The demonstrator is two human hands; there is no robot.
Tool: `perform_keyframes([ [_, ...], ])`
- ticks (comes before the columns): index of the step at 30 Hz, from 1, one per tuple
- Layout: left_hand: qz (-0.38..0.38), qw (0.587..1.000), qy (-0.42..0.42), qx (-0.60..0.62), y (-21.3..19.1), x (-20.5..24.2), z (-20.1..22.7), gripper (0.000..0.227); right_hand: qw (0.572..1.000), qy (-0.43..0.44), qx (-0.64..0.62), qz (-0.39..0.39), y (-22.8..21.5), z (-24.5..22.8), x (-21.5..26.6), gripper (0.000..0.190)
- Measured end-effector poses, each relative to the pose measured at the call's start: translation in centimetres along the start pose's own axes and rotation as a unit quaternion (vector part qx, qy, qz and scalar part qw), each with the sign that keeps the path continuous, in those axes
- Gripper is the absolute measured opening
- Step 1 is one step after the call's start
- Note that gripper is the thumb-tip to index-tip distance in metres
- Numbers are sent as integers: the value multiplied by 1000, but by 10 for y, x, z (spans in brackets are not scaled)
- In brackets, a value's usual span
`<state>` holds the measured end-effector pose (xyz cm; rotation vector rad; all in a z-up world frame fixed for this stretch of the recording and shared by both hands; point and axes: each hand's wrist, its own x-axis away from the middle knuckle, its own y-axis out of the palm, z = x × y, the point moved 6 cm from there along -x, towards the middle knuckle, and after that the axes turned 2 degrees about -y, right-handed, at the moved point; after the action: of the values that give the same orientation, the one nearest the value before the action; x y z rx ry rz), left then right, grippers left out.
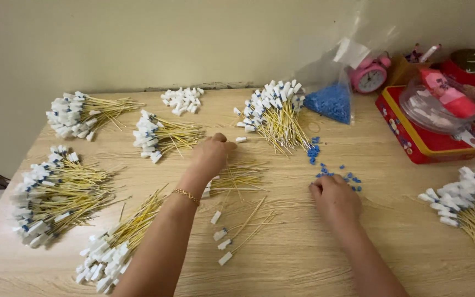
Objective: Assembling small electronic components by attaching blue caps to wired connectors.
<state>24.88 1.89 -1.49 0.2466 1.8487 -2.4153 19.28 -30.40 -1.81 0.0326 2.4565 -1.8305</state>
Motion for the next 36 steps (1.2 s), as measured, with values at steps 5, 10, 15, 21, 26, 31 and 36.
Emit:
perform_keyframes([
  [5, -108, 989, 18, -97, 11, -11, 2, 29, 1000, -22, 14, -8, -1, -2, 5, 21],
  [10, -72, 995, 33, -63, 15, -10, -26, 18, 1000, -24, 1, -4, -2, -4, 7, 20],
  [15, -68, 996, 16, -57, -54, 18, 9, 15, 998, -28, -58, 22, 5, 10, 6, 22],
  [21, 182, 959, 174, -130, -120, 61, 60, 10, 996, -19, -92, -7, 5, 16, 5, 28],
  [26, 337, 928, 152, -53, -160, 86, 75, 16, 998, -4, -47, -31, 0, 0, 4, 32],
  [31, 239, 940, -27, 240, -144, 103, 54, 20, 999, -10, -33, -32, -4, -6, 6, 27],
  [36, 83, 781, -213, 582, -78, 139, 32, 29, 998, -27, -64, -1, 15, 25, -1, 22],
])
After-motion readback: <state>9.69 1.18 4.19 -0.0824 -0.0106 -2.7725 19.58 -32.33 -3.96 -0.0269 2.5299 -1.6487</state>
